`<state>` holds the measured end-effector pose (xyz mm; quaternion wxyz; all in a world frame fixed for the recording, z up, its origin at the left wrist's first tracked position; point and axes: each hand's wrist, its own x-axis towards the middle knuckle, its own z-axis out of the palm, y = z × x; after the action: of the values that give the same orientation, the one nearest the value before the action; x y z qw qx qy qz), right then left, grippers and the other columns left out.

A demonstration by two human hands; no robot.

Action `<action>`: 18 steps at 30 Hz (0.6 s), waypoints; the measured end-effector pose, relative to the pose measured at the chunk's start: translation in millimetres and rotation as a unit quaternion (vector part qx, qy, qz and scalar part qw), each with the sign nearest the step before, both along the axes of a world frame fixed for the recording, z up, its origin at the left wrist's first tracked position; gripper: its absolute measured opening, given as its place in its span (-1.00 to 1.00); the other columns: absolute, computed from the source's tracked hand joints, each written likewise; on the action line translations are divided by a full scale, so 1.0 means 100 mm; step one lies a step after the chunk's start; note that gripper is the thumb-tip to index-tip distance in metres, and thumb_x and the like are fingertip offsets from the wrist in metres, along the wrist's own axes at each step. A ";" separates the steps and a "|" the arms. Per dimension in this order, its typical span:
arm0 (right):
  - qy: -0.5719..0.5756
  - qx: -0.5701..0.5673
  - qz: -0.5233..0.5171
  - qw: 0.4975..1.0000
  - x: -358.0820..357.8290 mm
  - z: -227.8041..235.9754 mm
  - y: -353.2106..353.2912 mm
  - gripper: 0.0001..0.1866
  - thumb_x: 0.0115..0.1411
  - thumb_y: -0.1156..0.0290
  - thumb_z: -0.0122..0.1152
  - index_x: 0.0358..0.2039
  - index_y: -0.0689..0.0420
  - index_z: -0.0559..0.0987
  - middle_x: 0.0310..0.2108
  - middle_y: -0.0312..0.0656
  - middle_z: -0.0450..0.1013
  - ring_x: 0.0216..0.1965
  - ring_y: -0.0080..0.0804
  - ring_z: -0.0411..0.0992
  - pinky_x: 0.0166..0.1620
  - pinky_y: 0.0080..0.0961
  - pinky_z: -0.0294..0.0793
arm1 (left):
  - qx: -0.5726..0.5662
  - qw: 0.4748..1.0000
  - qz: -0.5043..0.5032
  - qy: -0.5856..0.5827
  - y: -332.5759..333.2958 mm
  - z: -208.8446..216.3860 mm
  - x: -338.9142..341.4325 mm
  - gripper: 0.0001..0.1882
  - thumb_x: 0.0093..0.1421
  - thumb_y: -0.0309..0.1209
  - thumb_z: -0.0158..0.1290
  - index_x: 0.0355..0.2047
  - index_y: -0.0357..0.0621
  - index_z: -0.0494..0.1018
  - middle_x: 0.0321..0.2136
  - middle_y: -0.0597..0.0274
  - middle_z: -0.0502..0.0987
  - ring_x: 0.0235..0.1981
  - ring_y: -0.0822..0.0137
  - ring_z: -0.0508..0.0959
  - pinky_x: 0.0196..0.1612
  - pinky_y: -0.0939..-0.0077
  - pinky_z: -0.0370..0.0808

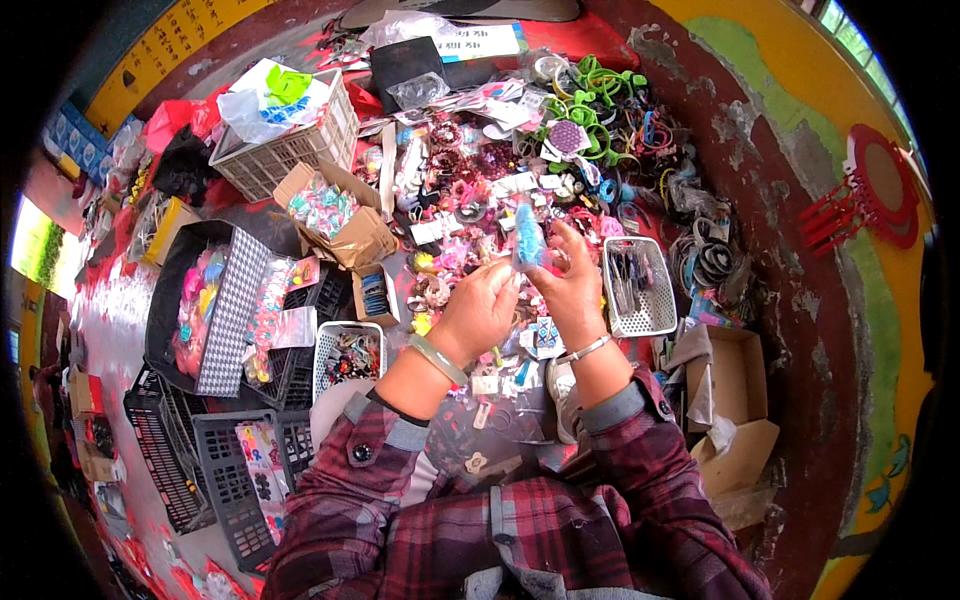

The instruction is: The person sits on the floor and sorts through a large pile of hair accessories, picking up items like hair ties and clips. They examine each item, sometimes removing it from packaging, and place it into a nearby basket.

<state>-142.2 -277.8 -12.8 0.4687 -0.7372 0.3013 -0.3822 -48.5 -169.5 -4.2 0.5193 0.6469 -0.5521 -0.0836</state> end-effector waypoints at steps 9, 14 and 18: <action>-0.068 0.147 0.061 0.985 -0.04 -0.07 -0.09 -0.52 -0.07 0.59 0.15 -0.05 0.24 0.39 -0.23 -0.19 0.43 -0.37 -0.61 0.40 -0.31 -0.65 0.41 | -0.020 0.998 -0.027 0.045 -0.03 -0.03 -0.05 -0.82 0.16 -0.48 -0.18 -0.50 -0.33 0.35 -0.38 -0.03 0.45 -0.43 0.19 0.46 -0.33 0.43 0.39; -0.013 0.051 -0.028 0.998 -0.06 0.10 -0.05 -0.53 -0.09 0.59 0.12 -0.07 0.17 0.40 -0.28 -0.26 0.40 -0.43 -0.60 0.34 -0.35 -0.63 0.40 | -0.038 0.995 -0.034 0.086 -0.03 -0.07 -0.13 -0.78 0.20 -0.44 -0.17 -0.47 -0.33 0.38 -0.28 -0.01 0.45 -0.36 0.25 0.46 -0.28 0.46 0.37; -0.048 0.057 0.016 0.997 -0.08 0.21 -0.03 -0.55 -0.08 0.75 0.11 -0.11 0.17 0.38 -0.28 -0.34 0.33 -0.44 -0.72 0.29 -0.37 -0.77 0.36 | -0.044 0.993 -0.053 0.099 -0.04 -0.01 -0.13 -0.81 0.17 -0.44 -0.13 -0.36 -0.34 0.41 -0.27 -0.07 0.44 -0.26 0.11 0.45 -0.18 0.39 0.37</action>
<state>-150.3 -281.0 8.0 0.5303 -0.6946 0.2876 -0.3920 -61.7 -173.3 -5.3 0.5941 0.5818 -0.5346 -0.1507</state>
